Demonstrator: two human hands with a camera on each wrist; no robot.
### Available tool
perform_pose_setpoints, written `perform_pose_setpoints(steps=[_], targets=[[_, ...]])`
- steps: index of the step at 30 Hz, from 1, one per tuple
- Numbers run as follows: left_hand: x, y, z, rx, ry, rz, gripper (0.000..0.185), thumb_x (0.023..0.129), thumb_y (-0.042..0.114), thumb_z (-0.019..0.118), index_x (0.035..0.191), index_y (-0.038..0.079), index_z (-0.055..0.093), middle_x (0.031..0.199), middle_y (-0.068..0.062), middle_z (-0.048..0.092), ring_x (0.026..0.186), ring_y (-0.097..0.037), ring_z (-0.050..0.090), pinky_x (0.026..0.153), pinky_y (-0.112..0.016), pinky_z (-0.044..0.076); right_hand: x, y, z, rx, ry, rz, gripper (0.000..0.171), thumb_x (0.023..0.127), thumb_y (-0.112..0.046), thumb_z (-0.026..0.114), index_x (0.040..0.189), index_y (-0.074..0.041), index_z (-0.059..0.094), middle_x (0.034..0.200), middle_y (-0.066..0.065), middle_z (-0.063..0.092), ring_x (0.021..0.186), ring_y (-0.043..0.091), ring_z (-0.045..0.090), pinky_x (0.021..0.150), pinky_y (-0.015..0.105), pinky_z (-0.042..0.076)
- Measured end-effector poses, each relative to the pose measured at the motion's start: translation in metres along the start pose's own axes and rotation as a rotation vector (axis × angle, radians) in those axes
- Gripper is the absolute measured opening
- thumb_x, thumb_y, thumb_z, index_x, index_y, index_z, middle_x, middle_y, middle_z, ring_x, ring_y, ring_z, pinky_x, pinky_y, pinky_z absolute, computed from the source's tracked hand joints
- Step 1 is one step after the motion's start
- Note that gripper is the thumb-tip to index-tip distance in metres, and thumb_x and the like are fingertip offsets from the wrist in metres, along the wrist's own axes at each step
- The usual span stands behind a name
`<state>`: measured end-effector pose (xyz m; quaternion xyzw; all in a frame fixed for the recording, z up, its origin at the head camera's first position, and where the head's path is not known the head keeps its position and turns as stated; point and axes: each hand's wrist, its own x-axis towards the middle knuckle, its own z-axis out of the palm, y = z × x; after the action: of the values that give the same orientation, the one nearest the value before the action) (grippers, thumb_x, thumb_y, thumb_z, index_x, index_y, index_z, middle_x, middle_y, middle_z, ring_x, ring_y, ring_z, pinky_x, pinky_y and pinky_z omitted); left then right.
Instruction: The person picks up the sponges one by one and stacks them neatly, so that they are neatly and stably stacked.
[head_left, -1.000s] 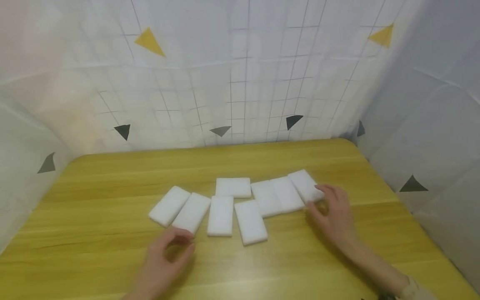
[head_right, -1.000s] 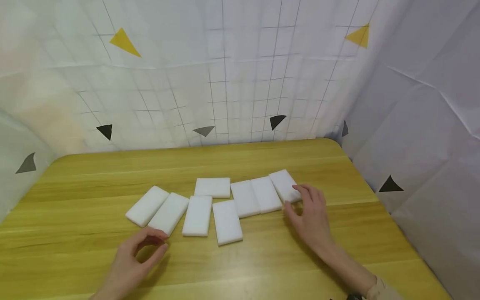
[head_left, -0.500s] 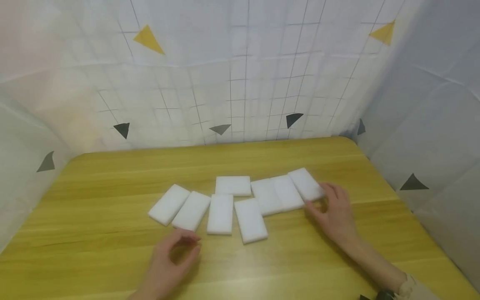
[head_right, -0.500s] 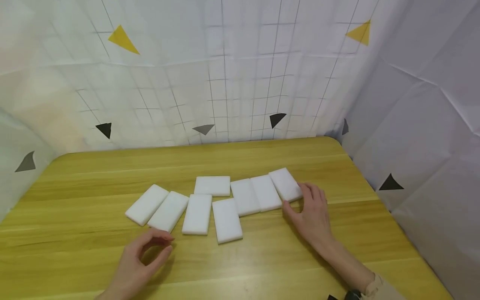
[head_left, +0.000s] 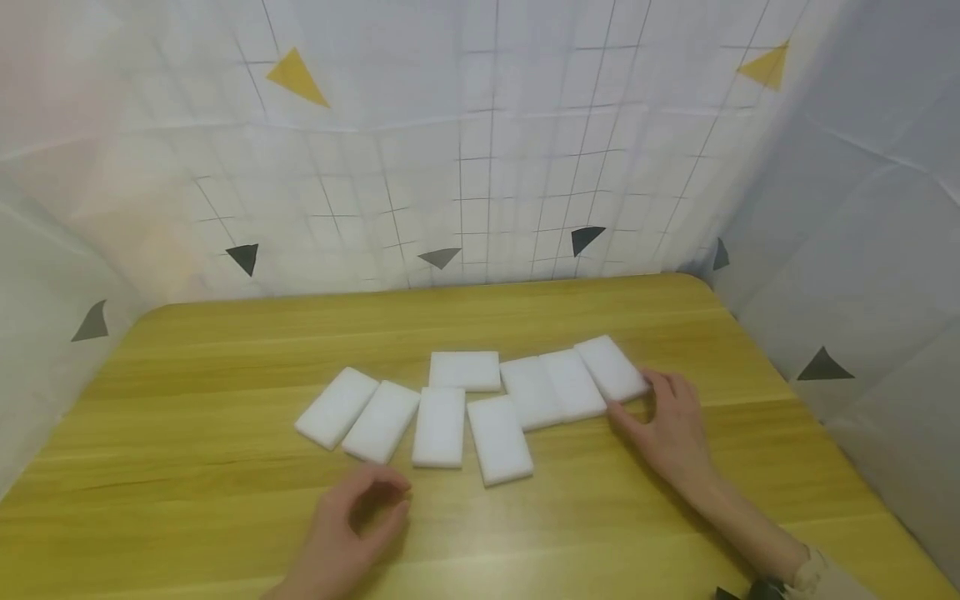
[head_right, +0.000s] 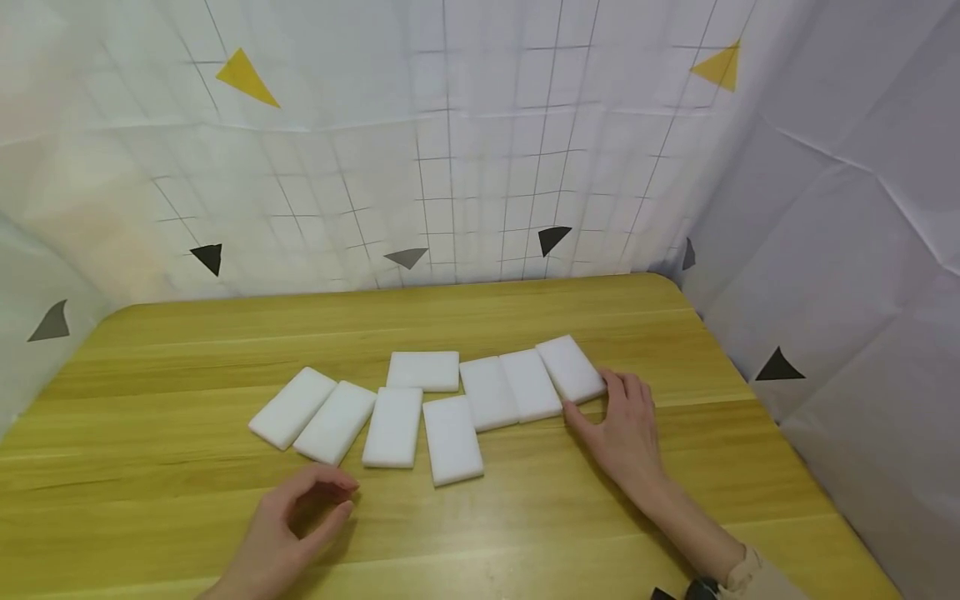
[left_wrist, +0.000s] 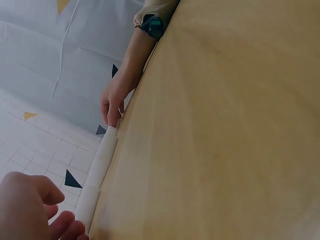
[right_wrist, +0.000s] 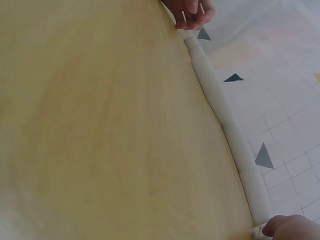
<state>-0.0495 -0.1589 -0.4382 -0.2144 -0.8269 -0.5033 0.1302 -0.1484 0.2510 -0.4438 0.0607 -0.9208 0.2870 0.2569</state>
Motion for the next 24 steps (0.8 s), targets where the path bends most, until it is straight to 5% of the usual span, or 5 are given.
perform_pose_setpoints(steps=[12, 19, 24], targets=[[-0.0017, -0.002, 0.0004, -0.011, -0.027, -0.014, 0.036, 0.08, -0.003, 0.078, 0.107, 0.019, 0.067, 0.104, 0.007, 0.07, 0.098, -0.008, 0.066, 0.09, -0.019, 0.054, -0.0015, -0.0006, -0.0001, 0.017, -0.009, 0.041, 0.064, 0.082, -0.028, 0.081, 0.125, 0.011, 0.056, 0.116, 0.027, 0.053, 0.111, 0.043, 0.047, 0.09, 0.057, 0.042], [-0.0011, -0.0015, 0.0018, -0.02, -0.01, 0.065, 0.036, 0.081, -0.004, 0.077, 0.109, 0.016, 0.068, 0.104, 0.002, 0.071, 0.096, -0.013, 0.066, 0.089, -0.02, 0.054, -0.0014, 0.0006, 0.0005, 0.071, 0.023, 0.051, 0.058, 0.081, -0.02, 0.08, 0.123, 0.011, 0.056, 0.116, 0.027, 0.052, 0.11, 0.043, 0.048, 0.091, 0.056, 0.042], [-0.0015, -0.0039, 0.0023, -0.03, -0.025, 0.058, 0.037, 0.08, -0.005, 0.077, 0.11, 0.015, 0.068, 0.105, 0.002, 0.071, 0.098, -0.012, 0.066, 0.091, -0.018, 0.053, 0.0004, 0.0017, 0.0003, 0.101, 0.067, 0.035, 0.055, 0.08, -0.014, 0.081, 0.123, 0.011, 0.056, 0.115, 0.026, 0.053, 0.108, 0.042, 0.05, 0.089, 0.055, 0.042]])
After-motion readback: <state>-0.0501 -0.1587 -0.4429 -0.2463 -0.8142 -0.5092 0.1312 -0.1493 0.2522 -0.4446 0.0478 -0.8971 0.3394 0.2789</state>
